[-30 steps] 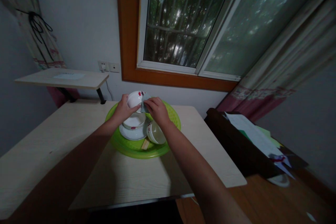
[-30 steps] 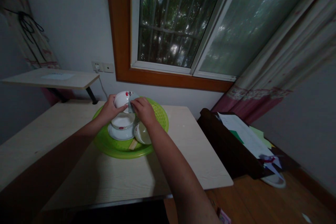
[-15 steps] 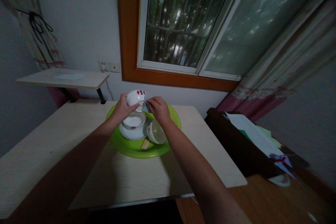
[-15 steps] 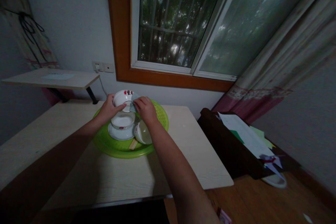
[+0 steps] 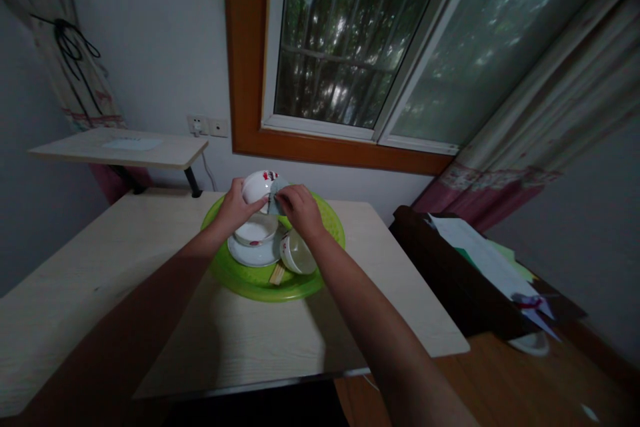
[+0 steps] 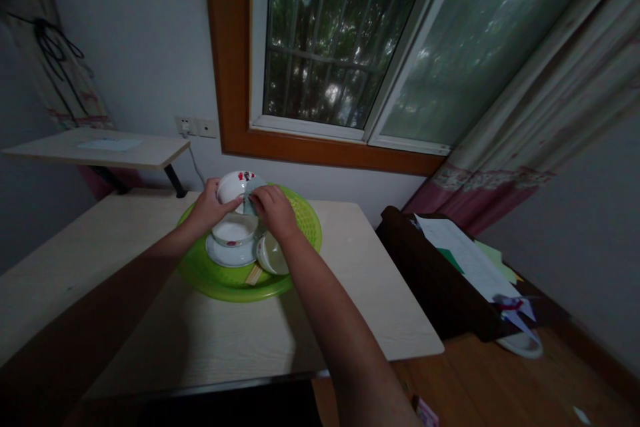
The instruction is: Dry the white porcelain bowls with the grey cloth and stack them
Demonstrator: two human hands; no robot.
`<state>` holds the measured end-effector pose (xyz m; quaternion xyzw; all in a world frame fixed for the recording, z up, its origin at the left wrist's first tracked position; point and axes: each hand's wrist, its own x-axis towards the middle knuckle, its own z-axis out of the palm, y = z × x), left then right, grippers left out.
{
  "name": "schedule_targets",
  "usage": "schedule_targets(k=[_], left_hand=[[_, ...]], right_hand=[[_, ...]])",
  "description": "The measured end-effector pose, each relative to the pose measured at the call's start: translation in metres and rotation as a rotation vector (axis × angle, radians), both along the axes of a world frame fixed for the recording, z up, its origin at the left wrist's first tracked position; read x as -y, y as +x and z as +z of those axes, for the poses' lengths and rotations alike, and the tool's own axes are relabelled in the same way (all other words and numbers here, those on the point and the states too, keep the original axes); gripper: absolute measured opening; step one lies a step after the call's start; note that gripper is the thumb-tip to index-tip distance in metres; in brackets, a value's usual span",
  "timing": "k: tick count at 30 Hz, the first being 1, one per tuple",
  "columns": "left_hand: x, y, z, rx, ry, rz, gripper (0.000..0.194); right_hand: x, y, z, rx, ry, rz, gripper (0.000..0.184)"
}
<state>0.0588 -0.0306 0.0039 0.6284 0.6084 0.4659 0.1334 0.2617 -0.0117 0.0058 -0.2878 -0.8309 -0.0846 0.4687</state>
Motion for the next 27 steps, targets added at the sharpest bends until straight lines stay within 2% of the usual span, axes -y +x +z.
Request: schedule_targets(k=[5, 11, 19, 27], left_hand=[[-0.0004, -0.0013, -0.0014, -0.011, 0.011, -0.034, 0.061], [0.0001, 0.0002, -0.0027, -0.051, 0.036, -0.095, 0.062], [0.0010, 0.0027, -0.0026, -0.066, 0.046, -0.031, 0.064], [-0.0024, 0.0002, -0.0061, -0.022, -0.015, -0.089, 0.057]], right_hand=[[0.0022, 0.0012, 0.0016, -0.075, -0.039, 0.052, 0.025], [0.0037, -0.0016, 0.0026, 0.071, -0.090, 0.142, 0.041], [-0.0038, -0.0013, -0.0009, -0.031, -0.170, -0.001, 0.043], [0.0037, -0.0053, 0.0011, 0.101, -0.097, 0.157, 0.042]])
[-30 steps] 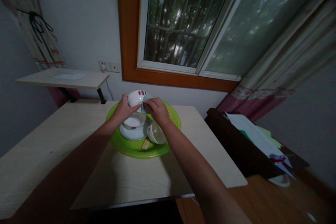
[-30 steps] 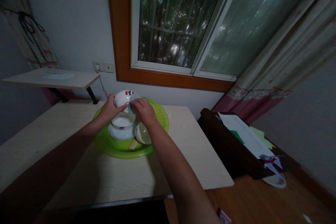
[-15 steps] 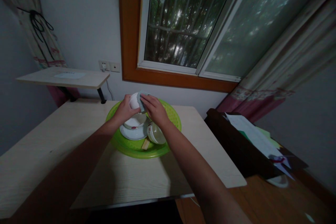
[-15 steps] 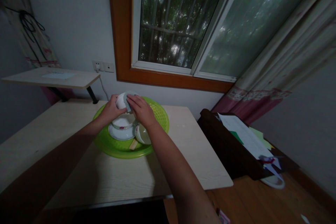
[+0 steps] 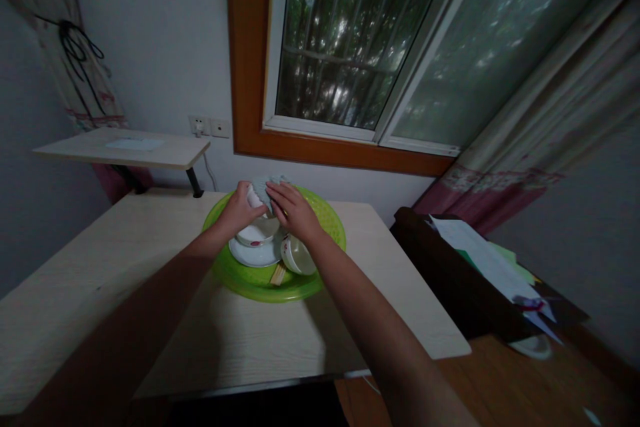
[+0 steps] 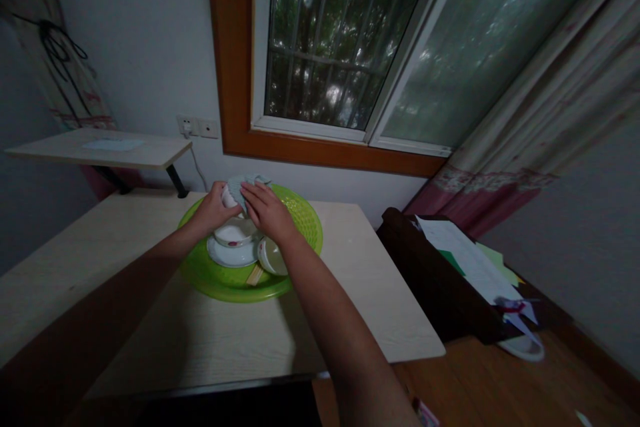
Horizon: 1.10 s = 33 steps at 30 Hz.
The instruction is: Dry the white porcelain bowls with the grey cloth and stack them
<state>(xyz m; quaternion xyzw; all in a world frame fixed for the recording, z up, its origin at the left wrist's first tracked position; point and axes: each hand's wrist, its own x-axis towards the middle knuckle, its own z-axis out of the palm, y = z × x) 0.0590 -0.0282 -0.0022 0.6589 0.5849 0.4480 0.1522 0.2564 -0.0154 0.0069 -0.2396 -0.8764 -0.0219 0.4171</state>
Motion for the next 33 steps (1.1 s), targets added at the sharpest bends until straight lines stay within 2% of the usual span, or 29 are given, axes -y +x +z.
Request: schedule_targets(k=[8, 15, 19, 22, 24, 27, 33], left_hand=[[-0.005, -0.007, -0.003, 0.199, -0.069, -0.006, 0.057], [-0.008, -0.008, -0.008, 0.590, -0.182, -0.106, 0.053], [-0.009, -0.007, -0.006, 0.647, -0.196, -0.101, 0.047], [-0.008, -0.007, -0.005, 0.670, -0.210, -0.119, 0.046], [-0.006, -0.007, -0.004, 0.667, -0.214, -0.136, 0.046], [-0.004, -0.007, -0.004, 0.642, -0.212, -0.153, 0.045], [-0.001, -0.005, -0.003, 0.685, -0.261, -0.217, 0.044]], right_hand=[[-0.014, 0.009, -0.006, -0.167, -0.095, -0.138, 0.037], [-0.014, 0.011, -0.008, -0.230, -0.106, -0.111, 0.025], [-0.016, 0.014, -0.007, -0.242, -0.135, -0.193, 0.023], [-0.020, 0.015, -0.008, -0.362, -0.193, -0.252, 0.025], [-0.023, 0.014, -0.011, -0.440, -0.239, -0.215, 0.026], [-0.028, 0.011, -0.018, -0.489, -0.335, -0.078, 0.029], [-0.030, 0.006, -0.030, -0.557, -0.728, 0.041, 0.036]])
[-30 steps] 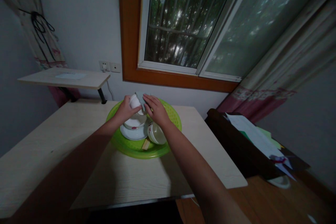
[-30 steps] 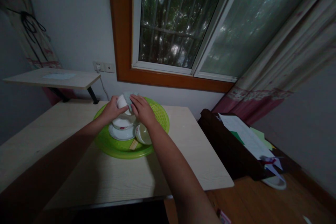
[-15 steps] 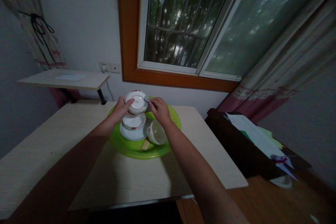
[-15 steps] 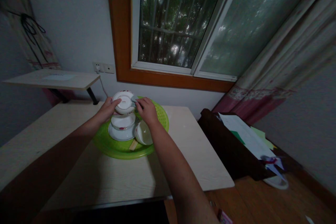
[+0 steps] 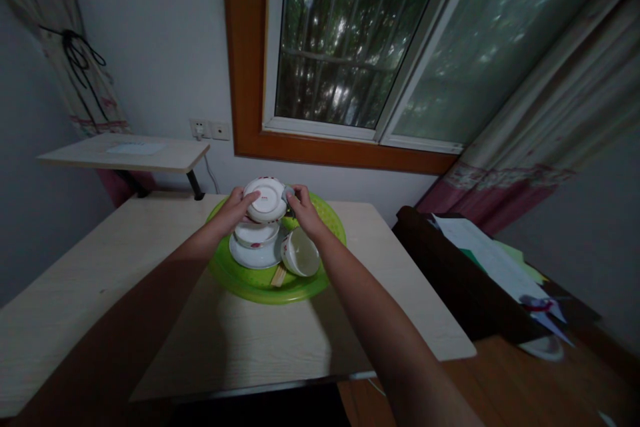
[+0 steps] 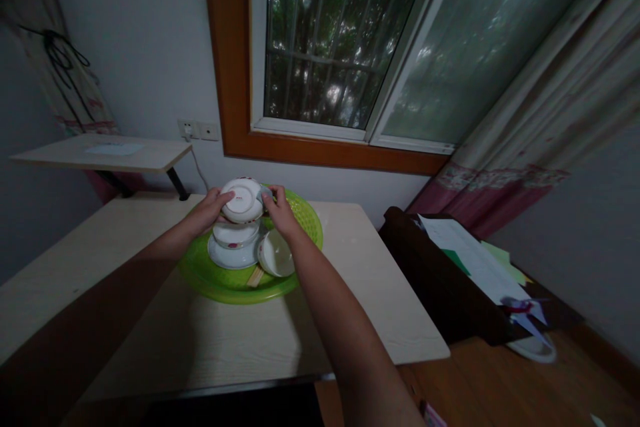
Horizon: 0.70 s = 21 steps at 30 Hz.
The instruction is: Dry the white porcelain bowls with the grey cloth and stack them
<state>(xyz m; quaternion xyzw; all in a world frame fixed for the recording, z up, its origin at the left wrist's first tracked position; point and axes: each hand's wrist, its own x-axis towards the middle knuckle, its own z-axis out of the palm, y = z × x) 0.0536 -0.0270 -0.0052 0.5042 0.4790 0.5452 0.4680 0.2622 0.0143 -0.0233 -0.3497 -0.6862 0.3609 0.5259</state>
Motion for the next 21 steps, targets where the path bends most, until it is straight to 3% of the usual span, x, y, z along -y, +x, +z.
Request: schedule_targets(k=[9, 12, 16, 21], left_hand=[[0.005, 0.004, 0.005, 0.053, -0.037, -0.128, 0.063], [0.005, 0.002, 0.000, -0.025, 0.034, -0.209, 0.081], [-0.005, -0.001, -0.013, -0.154, 0.222, -0.270, 0.122], [-0.017, -0.001, -0.021, -0.320, 0.302, -0.219, 0.129]], right_hand=[[-0.005, -0.003, -0.002, -0.107, -0.114, -0.017, 0.044], [-0.009, -0.002, -0.005, -0.108, -0.110, -0.077, 0.039], [-0.010, 0.000, -0.006, -0.114, -0.175, -0.064, 0.041], [-0.006, 0.000, -0.004, -0.147, -0.178, -0.048, 0.043]])
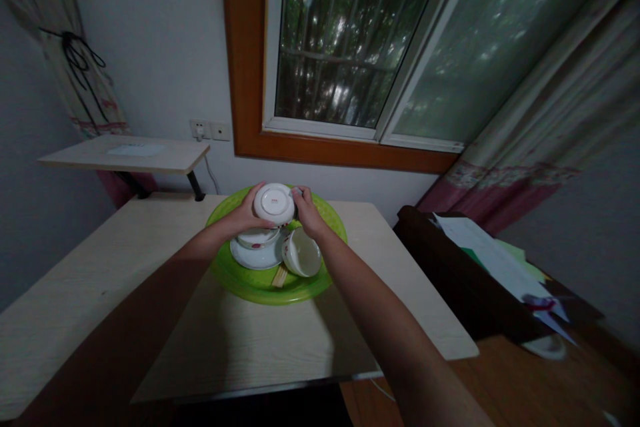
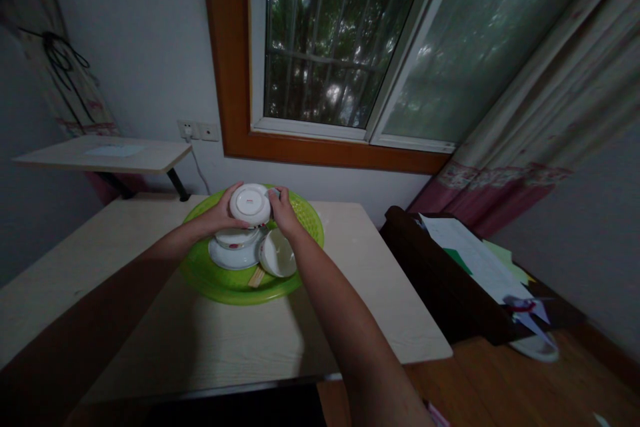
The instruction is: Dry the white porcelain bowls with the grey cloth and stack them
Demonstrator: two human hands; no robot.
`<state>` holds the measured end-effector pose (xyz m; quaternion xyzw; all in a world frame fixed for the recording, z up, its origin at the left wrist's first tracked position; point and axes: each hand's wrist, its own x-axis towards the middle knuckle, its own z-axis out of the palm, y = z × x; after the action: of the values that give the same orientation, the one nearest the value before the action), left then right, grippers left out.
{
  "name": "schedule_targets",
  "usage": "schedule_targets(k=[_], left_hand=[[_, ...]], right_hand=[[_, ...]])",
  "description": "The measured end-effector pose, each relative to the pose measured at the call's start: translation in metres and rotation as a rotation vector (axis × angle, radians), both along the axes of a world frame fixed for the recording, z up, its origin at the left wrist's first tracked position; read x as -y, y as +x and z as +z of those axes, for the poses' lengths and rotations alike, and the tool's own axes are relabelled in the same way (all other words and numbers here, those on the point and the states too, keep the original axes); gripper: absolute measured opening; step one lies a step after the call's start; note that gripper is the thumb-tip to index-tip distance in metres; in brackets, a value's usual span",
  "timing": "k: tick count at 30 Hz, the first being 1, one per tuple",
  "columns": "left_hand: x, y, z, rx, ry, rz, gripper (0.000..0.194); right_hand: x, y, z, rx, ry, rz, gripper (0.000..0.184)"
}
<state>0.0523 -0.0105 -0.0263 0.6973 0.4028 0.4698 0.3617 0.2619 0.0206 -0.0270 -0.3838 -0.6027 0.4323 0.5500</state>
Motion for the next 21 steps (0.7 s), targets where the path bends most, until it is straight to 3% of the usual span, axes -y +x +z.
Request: schedule_targets(k=[12, 17, 21], left_hand=[[0.001, -0.003, 0.009, 0.028, -0.008, -0.019, 0.118], [0.008, -0.011, 0.028, 0.140, -0.188, -0.134, 0.111], [0.021, -0.024, 0.043, 0.253, -0.405, -0.241, 0.094]], right_hand=[[0.003, 0.000, 0.006, 0.096, 0.026, -0.018, 0.042], [0.003, -0.001, 0.010, 0.071, -0.016, -0.032, 0.041], [0.006, -0.005, 0.016, 0.048, -0.071, -0.005, 0.037]])
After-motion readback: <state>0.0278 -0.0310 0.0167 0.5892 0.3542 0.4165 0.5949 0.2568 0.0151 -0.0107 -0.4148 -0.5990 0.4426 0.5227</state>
